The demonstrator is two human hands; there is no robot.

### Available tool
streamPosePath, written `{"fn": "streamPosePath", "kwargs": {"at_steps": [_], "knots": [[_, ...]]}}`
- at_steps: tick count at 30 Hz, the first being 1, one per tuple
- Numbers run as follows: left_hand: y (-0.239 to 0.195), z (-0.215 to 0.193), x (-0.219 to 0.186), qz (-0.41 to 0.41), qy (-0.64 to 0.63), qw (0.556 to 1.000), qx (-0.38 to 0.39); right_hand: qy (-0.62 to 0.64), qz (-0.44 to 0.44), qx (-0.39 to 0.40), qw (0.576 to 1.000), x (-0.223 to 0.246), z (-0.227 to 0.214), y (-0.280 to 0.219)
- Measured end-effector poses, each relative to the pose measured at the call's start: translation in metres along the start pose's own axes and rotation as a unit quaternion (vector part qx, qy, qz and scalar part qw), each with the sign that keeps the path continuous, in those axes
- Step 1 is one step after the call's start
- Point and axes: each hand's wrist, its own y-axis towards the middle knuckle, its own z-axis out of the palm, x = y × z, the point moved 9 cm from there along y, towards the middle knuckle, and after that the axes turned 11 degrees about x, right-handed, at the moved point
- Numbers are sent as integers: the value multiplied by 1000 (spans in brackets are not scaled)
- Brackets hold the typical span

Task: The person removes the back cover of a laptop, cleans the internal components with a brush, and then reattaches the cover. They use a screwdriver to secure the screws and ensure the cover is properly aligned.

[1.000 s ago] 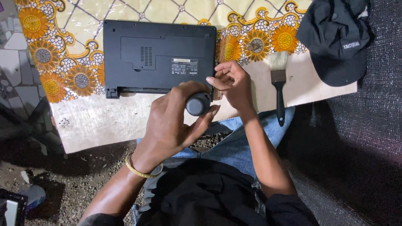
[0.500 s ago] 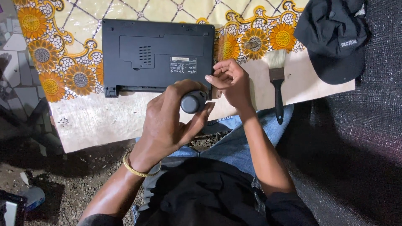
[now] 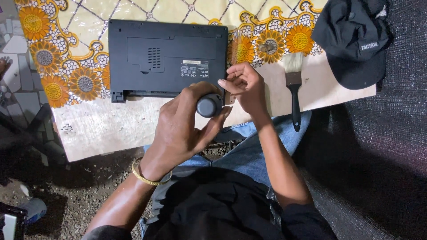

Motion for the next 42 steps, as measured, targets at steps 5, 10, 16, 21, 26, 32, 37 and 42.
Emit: {"fn": "streamPosePath", "kwargs": {"at_steps": [5,10,16,21,26,32,37,42], "knots": [[2,-2,-3,9,2,1000,3,-5,1,-3,1000,2,0,0],[4,-2,-5,18,7,1000,-1,-8,29,-4,1000,5,-4,0],[10,2,-6,14,-9,999,27,105,-216,56,969,118,-15,-38],[16,0,-13,52,-14,997,46,-47,-363,201,909,215,4,-78],[19,-3,-7,36,-8,999,-1,-21,-372,123,920,228,1,-78],[26,-4,-14,73,-15,997,0,-28,-342,60,937,227,-10,-81],[26,8,-16,81,-4,997,10,-109,-320,15,941,219,-14,-88],[26,0,-16,131,-81,988,-9,-94,-300,47,948,197,-24,-85]]}}
